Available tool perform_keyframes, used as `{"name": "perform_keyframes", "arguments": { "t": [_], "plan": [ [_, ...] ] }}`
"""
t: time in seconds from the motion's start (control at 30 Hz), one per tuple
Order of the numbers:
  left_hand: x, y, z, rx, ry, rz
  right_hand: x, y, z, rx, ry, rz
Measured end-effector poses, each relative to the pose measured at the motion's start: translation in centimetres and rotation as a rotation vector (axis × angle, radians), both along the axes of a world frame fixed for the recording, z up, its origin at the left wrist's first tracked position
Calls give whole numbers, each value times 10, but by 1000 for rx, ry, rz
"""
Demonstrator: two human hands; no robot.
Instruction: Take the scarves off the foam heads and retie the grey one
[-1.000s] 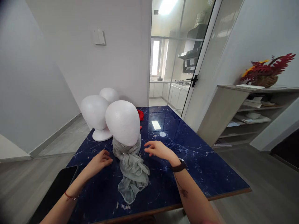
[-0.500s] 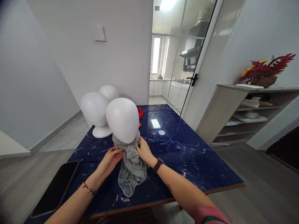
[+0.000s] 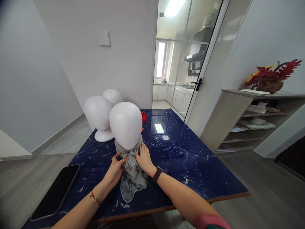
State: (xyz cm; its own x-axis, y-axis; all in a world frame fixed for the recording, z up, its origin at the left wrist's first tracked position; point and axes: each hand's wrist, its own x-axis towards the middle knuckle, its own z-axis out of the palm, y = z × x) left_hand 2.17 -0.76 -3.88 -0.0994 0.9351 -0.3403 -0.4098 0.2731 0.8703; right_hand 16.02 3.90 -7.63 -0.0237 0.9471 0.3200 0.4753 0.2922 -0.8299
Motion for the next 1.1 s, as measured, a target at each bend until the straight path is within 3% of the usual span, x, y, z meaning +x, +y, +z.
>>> {"name": "perform_keyframes", "arguments": {
  "t": [0.13,0.27,0.47,0.7,0.9,1.1],
  "plan": [
    [-20,-11,1,60,46,-73,9,8,1,-115,226,32],
    [-46,-11,5,37,315,-32,19,15,10,-269,493,-133],
    [-54,21,1,129,488,103,15,18,12,-46,229,-51],
    [-40,64,-5,106,522,204,20,24,-1,-42,87,-113],
    [-45,75,-16,159,600,272,23,24,9,-81,107,-101],
    [-45,75,-26,252,700,201,16,31,6,-89,10,-150]
  ]
}}
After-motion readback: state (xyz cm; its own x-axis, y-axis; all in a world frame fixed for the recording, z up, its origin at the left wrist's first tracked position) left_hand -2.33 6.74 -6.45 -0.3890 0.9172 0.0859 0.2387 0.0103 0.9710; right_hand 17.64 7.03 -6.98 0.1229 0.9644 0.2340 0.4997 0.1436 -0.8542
